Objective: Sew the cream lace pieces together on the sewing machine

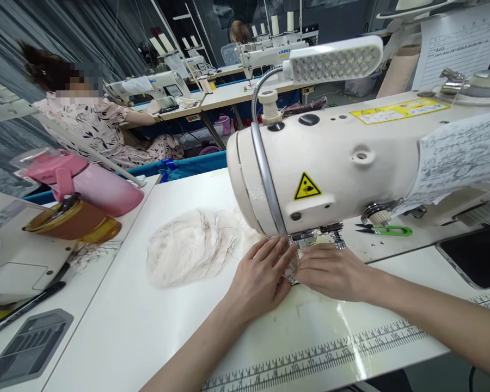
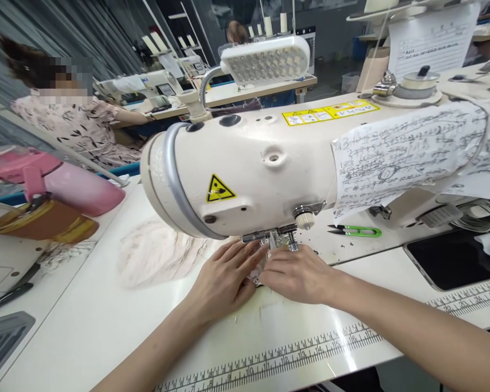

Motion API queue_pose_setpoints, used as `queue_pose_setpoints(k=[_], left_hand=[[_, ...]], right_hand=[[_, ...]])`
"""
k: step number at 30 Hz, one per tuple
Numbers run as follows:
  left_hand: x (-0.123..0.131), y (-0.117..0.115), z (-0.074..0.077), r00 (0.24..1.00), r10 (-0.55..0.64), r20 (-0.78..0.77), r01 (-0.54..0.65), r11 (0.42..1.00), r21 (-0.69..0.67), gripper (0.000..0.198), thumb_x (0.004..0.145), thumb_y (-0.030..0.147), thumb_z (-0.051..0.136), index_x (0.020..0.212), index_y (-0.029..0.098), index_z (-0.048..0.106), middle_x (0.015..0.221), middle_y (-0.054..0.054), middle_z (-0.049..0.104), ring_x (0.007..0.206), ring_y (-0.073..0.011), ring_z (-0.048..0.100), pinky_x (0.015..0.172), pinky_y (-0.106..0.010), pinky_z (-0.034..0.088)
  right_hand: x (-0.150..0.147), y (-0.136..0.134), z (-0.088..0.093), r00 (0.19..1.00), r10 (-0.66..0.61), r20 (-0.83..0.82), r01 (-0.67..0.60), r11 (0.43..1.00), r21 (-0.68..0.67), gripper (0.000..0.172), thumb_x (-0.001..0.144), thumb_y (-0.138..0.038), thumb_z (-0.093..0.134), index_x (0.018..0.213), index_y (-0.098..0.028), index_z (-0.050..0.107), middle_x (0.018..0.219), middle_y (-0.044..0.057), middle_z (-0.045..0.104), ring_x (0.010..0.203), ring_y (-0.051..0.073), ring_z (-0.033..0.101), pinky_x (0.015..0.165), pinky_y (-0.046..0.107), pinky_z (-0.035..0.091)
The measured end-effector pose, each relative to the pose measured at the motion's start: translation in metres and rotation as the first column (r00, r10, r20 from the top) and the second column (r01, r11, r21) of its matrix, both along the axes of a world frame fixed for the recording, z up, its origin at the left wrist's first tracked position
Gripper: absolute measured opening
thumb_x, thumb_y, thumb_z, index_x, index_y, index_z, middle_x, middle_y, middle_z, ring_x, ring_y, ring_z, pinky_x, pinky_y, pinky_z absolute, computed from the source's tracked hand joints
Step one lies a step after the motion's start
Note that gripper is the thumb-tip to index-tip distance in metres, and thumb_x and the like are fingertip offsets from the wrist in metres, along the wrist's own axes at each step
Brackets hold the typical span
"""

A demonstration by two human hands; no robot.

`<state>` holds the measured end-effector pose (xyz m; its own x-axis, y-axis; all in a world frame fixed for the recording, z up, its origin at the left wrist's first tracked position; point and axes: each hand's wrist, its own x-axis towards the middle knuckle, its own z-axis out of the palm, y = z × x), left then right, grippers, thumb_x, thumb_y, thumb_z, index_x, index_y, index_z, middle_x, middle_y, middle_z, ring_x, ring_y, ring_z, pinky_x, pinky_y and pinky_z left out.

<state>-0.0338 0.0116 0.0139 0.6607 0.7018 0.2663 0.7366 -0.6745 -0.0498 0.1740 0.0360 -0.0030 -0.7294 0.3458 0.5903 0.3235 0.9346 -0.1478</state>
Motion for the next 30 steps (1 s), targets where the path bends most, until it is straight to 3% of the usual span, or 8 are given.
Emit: queue_pose_setpoints(k=[7,11,16,19,30], left_hand=[[0.002,0.000,0.000,1.000,0.023,-0.016,-0.023,1.000,0.021,0.050,0.084,0.025,0.042,0.132,0.014,0.050,0.128,-0.011,0.057,0.120,-0.0265,0.052,0.104,-0.045,0.038],[0.002,0.000,0.001,1.000,0.013,-0.017,-0.012,1.000,0.020,0.047,0.085,0.026,0.043,0.130,0.016,0.052,0.128,-0.010,0.057,0.119,-0.0263,0.052,0.104,-0.045,0.037],[0.001,-0.001,0.000,0.999,0.024,-0.032,-0.024,1.000,0.007,0.047,0.085,0.028,0.045,0.131,0.018,0.051,0.129,-0.010,0.056,0.121,-0.0269,0.049,0.106,-0.047,0.034],[0.001,-0.001,-0.002,0.999,0.033,-0.034,-0.033,0.999,0.004,0.050,0.084,0.029,0.047,0.134,0.018,0.048,0.130,-0.011,0.055,0.122,-0.0278,0.048,0.106,-0.047,0.032],[0.003,-0.002,-0.003,1.000,0.013,-0.029,-0.011,0.998,0.060,0.045,0.091,0.033,0.046,0.133,0.019,0.048,0.130,-0.011,0.055,0.121,-0.0286,0.049,0.103,-0.050,0.036]], right_hand=[[0.002,0.002,0.001,0.999,-0.033,0.018,0.033,0.999,0.012,0.026,0.090,-0.008,0.044,0.082,-0.021,0.065,0.075,-0.004,0.068,0.073,0.009,0.061,0.077,0.025,0.052],[0.004,0.003,0.004,0.998,-0.057,-0.001,0.057,0.998,0.032,0.025,0.089,-0.008,0.045,0.081,-0.022,0.065,0.075,-0.005,0.068,0.074,0.009,0.062,0.071,0.023,0.050],[0.007,0.003,0.005,0.984,-0.172,-0.053,0.177,0.978,0.112,0.022,0.092,-0.015,0.045,0.083,-0.022,0.064,0.079,-0.005,0.069,0.086,0.010,0.063,0.061,0.024,0.044],[0.009,0.005,0.005,0.980,-0.191,-0.050,0.197,0.968,0.154,0.020,0.095,-0.021,0.044,0.086,-0.021,0.062,0.079,-0.005,0.069,0.078,0.010,0.062,0.062,0.026,0.043],[0.015,0.014,0.009,0.976,-0.196,0.098,0.192,0.980,0.054,0.024,0.096,-0.023,0.041,0.088,-0.020,0.063,0.082,0.001,0.066,0.065,0.011,0.056,0.061,0.025,0.043]])
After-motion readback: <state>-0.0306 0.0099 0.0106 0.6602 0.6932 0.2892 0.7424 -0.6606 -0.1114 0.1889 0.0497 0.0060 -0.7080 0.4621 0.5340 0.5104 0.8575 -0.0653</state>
